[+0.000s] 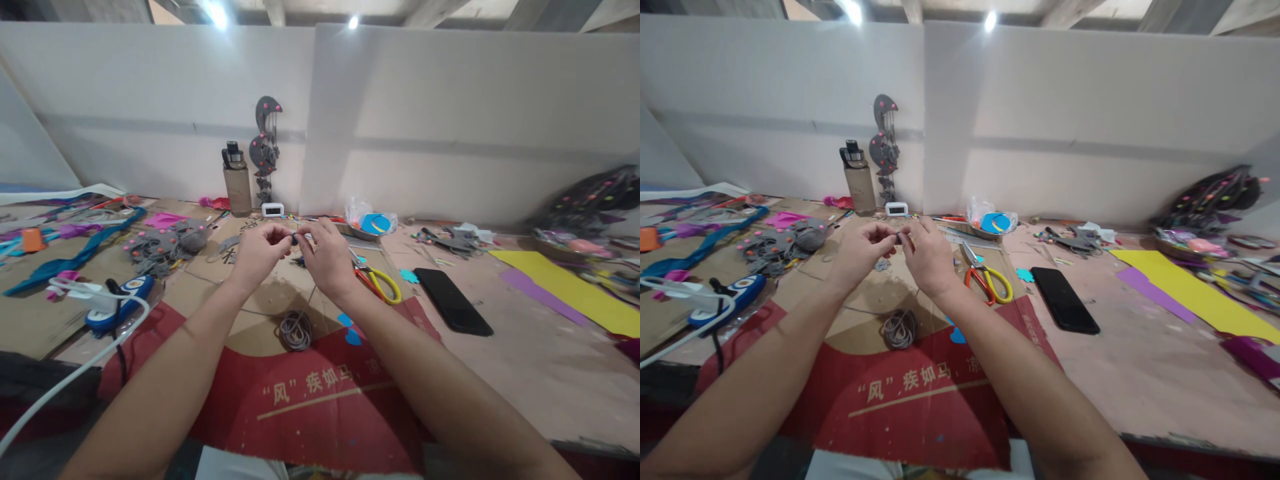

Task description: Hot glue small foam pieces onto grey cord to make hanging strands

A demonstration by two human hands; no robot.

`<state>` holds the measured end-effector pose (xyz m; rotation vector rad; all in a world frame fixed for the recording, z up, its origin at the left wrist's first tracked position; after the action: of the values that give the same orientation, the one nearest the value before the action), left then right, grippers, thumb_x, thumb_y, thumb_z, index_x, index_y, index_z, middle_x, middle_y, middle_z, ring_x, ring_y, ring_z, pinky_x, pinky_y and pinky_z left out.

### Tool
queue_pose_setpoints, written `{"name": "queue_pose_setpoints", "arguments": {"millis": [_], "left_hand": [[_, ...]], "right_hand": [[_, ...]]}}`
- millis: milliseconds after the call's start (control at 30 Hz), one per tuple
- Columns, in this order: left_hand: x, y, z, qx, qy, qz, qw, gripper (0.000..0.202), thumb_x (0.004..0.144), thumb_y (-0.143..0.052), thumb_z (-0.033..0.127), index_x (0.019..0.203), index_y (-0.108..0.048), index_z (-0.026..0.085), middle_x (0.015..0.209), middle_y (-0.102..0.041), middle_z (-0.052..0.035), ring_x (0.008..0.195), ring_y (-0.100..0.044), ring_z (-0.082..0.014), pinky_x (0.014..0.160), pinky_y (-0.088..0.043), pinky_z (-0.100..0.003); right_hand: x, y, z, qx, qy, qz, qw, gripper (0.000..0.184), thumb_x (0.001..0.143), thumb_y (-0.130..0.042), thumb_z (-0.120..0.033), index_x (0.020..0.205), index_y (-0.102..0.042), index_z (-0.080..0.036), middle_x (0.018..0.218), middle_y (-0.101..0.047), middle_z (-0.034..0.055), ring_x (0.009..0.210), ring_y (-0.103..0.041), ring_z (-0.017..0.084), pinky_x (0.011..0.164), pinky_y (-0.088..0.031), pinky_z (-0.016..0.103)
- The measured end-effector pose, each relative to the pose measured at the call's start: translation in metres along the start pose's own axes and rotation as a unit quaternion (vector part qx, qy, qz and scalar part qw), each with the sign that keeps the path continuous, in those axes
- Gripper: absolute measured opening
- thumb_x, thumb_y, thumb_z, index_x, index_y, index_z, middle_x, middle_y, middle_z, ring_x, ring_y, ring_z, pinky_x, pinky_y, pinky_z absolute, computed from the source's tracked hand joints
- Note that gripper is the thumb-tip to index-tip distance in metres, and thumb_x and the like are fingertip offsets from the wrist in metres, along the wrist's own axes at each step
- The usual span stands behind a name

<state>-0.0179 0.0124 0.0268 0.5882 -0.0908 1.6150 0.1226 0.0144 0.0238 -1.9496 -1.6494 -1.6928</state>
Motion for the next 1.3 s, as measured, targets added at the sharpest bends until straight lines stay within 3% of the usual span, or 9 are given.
{"name": "queue_pose_setpoints", "arguments": {"millis": [133,267,400,533,767,933,1167,1300], "left_hand": [[0.002,0.002,0.000,-0.016,0.008,-0.030,0.999,0.014,0.072,-0.065,0.030,0.074,-0.064,0.016,0.061,-0.060,0.0000,0.052,-0.052,-0.0090,0.049,-0.043,-0.021],[0.006,0.004,-0.001,-0.126,0.068,-0.078,0.987,0.022,0.072,-0.065,0.036,0.077,-0.067,0.014,0.061,-0.062,-0.0028,0.053,-0.056,-0.0107,0.051,-0.044,-0.022],[0.008,0.004,-0.006,-0.186,0.097,-0.087,0.974,0.023,0.070,-0.067,0.035,0.078,-0.068,0.014,0.065,-0.065,-0.0046,0.055,-0.059,-0.0113,0.049,-0.043,-0.022],[0.008,0.004,-0.012,-0.130,0.080,-0.083,0.985,0.022,0.071,-0.067,0.034,0.082,-0.069,0.015,0.065,-0.065,-0.0041,0.057,-0.059,-0.0119,0.050,-0.043,-0.022],[0.008,0.009,-0.008,0.054,-0.004,-0.072,0.996,0.017,0.072,-0.063,0.031,0.077,-0.070,0.017,0.061,-0.063,-0.0014,0.053,-0.053,-0.0104,0.049,-0.041,-0.021],[0.008,0.008,-0.006,0.072,-0.041,-0.102,0.991,0.020,0.074,-0.061,0.030,0.087,-0.071,0.017,0.076,-0.070,-0.0045,0.063,-0.059,-0.0124,0.057,-0.045,-0.023],[0.002,0.009,0.004,0.237,-0.142,-0.056,0.959,0.016,0.076,-0.059,0.023,0.080,-0.073,0.018,0.073,-0.070,-0.0032,0.064,-0.058,-0.0129,0.062,-0.043,-0.025],[0.001,0.008,0.006,0.235,-0.120,-0.022,0.964,0.013,0.074,-0.059,0.021,0.078,-0.071,0.017,0.071,-0.069,-0.0028,0.062,-0.058,-0.0124,0.061,-0.043,-0.024]], "right_hand": [[0.002,0.000,0.002,0.027,-0.008,-0.008,1.000,0.015,0.088,-0.049,-0.025,0.086,-0.062,-0.020,0.088,-0.060,0.0063,0.084,-0.054,0.018,0.078,-0.041,0.031],[0.005,0.001,0.006,0.067,-0.065,-0.005,0.996,0.012,0.083,-0.052,-0.026,0.080,-0.061,-0.019,0.079,-0.060,0.0038,0.076,-0.053,0.016,0.074,-0.041,0.029],[0.006,0.001,0.009,0.109,-0.113,-0.015,0.988,0.014,0.081,-0.051,-0.027,0.077,-0.061,-0.018,0.072,-0.058,0.0015,0.068,-0.051,0.015,0.067,-0.039,0.027],[0.005,-0.001,0.010,0.131,-0.126,-0.026,0.983,0.015,0.080,-0.051,-0.028,0.076,-0.061,-0.018,0.071,-0.058,0.0008,0.066,-0.049,0.013,0.065,-0.038,0.026],[0.003,0.002,0.007,0.103,-0.116,-0.050,0.987,0.012,0.078,-0.052,-0.027,0.076,-0.060,-0.018,0.072,-0.057,0.0011,0.067,-0.049,0.014,0.067,-0.038,0.027],[0.002,0.001,0.007,0.072,-0.098,-0.065,0.990,0.011,0.079,-0.053,-0.025,0.079,-0.062,-0.018,0.076,-0.059,0.0026,0.071,-0.051,0.016,0.069,-0.037,0.028],[0.000,-0.001,0.008,0.066,-0.079,-0.082,0.991,0.013,0.082,-0.054,-0.025,0.083,-0.064,-0.017,0.080,-0.062,0.0042,0.077,-0.053,0.016,0.072,-0.038,0.029],[-0.003,-0.003,0.007,0.102,-0.083,-0.091,0.987,0.015,0.084,-0.051,-0.025,0.090,-0.061,-0.016,0.072,-0.058,0.0018,0.070,-0.051,0.015,0.068,-0.038,0.028]]}}
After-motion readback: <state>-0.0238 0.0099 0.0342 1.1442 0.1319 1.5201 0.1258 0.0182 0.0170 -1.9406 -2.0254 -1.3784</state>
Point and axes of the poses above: each hand's wrist, its own x-axis towards the middle knuckle, its own y-axis out of the back of the hand, z = x × y, the point moved 2 cm from there along x, towards the middle knuckle
